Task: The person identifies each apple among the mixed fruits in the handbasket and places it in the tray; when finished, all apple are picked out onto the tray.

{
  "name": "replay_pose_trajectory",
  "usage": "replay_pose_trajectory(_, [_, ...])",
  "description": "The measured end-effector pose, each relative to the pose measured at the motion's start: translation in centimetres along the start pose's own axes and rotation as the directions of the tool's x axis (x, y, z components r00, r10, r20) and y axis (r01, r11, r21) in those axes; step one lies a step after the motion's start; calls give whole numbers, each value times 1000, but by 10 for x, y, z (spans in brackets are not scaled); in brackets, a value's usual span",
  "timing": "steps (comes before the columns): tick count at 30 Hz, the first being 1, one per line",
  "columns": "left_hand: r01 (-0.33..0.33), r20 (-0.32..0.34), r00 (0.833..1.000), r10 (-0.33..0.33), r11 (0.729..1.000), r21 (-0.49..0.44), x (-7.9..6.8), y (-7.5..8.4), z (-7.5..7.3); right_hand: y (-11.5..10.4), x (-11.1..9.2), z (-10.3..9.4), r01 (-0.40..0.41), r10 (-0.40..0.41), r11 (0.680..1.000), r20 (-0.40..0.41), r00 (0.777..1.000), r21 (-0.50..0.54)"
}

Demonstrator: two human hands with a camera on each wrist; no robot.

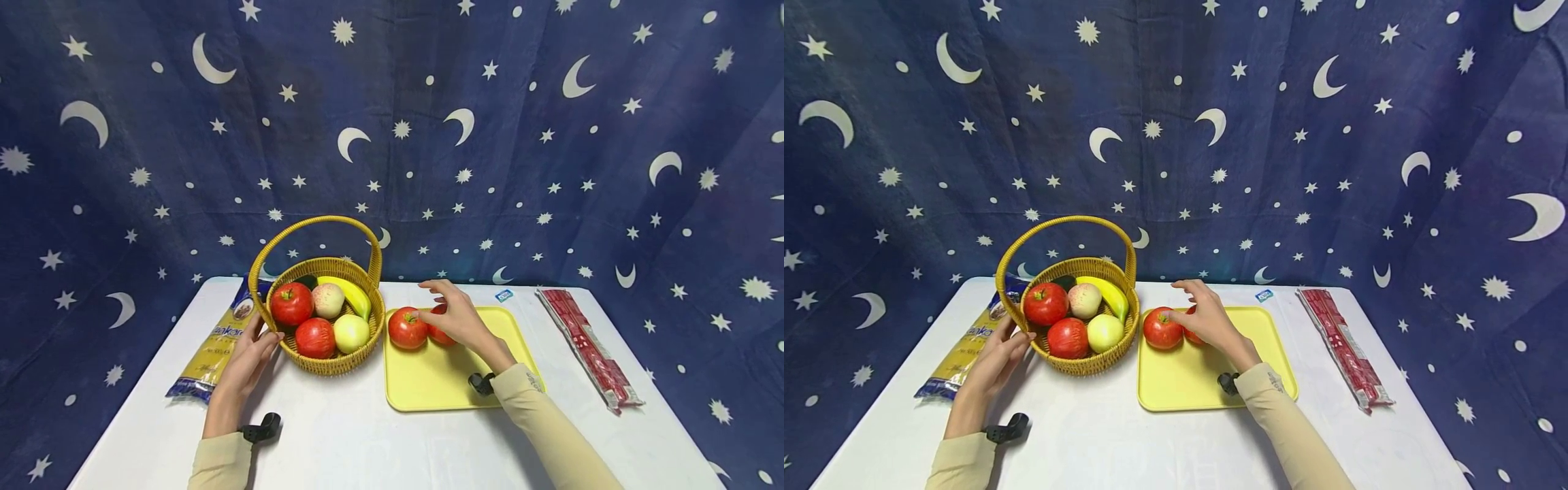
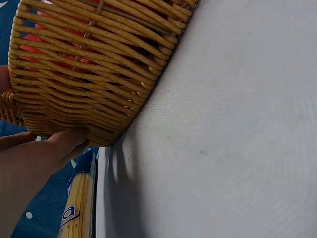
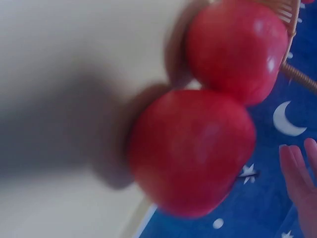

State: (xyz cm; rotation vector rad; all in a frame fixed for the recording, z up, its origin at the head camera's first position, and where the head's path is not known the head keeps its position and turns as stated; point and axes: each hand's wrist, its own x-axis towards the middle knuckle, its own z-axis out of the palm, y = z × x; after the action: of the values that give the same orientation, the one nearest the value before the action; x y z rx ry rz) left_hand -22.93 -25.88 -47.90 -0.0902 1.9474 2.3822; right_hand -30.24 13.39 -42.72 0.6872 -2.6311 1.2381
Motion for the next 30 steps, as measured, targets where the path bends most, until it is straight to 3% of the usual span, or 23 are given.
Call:
replay_pose_trajectory(14, [5,-3,1000,-5,1000,10,0,0,-1,-42,18,38,58,-78,993,195,978,103])
replay_pose_trajectory(30, [-25,9,1000,25,1000,-2,1,-3,-2,-73,32,86,125,-148,988,328,933,90])
